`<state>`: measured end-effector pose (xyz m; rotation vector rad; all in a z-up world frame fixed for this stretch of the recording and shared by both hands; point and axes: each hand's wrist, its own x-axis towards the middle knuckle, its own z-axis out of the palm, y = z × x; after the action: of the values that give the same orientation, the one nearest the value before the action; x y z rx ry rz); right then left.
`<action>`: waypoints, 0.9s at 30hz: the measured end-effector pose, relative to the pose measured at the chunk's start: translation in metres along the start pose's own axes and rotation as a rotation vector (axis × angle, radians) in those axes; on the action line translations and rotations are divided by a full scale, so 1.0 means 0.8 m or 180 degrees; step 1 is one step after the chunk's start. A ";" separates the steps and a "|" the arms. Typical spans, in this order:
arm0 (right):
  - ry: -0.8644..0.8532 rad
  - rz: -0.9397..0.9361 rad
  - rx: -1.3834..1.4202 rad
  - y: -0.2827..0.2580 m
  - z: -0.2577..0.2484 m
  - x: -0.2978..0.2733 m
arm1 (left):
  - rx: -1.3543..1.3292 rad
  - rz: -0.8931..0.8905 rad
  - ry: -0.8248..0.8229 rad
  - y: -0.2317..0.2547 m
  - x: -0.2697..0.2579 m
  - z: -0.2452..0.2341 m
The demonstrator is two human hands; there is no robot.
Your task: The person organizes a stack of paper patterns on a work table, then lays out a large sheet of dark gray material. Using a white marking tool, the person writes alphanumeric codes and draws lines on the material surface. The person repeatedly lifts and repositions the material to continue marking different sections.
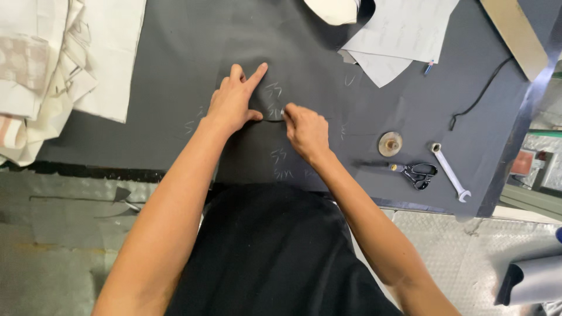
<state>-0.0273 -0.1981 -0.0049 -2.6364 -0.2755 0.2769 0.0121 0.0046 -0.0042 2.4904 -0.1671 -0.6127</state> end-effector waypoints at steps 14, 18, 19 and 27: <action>0.0224 0.0891 0.0270 0.051 -0.064 0.007 | -0.0153 -0.0202 -0.0076 -0.001 -0.004 0.011; 0.0670 0.0747 0.0207 0.092 -0.060 0.017 | -0.1703 -0.0213 0.0567 -0.036 -0.006 0.024; 0.0897 0.0707 -0.0007 0.096 -0.050 0.026 | -0.1276 -0.0374 0.1137 -0.047 -0.007 0.026; 0.0749 0.1274 0.0506 0.085 -0.018 0.051 | -0.1638 -0.1673 0.1452 -0.063 0.037 -0.011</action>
<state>0.0252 -0.2534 -0.0307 -2.5148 0.3414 0.1082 0.0415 0.0437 -0.0369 2.0836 0.7425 -0.2219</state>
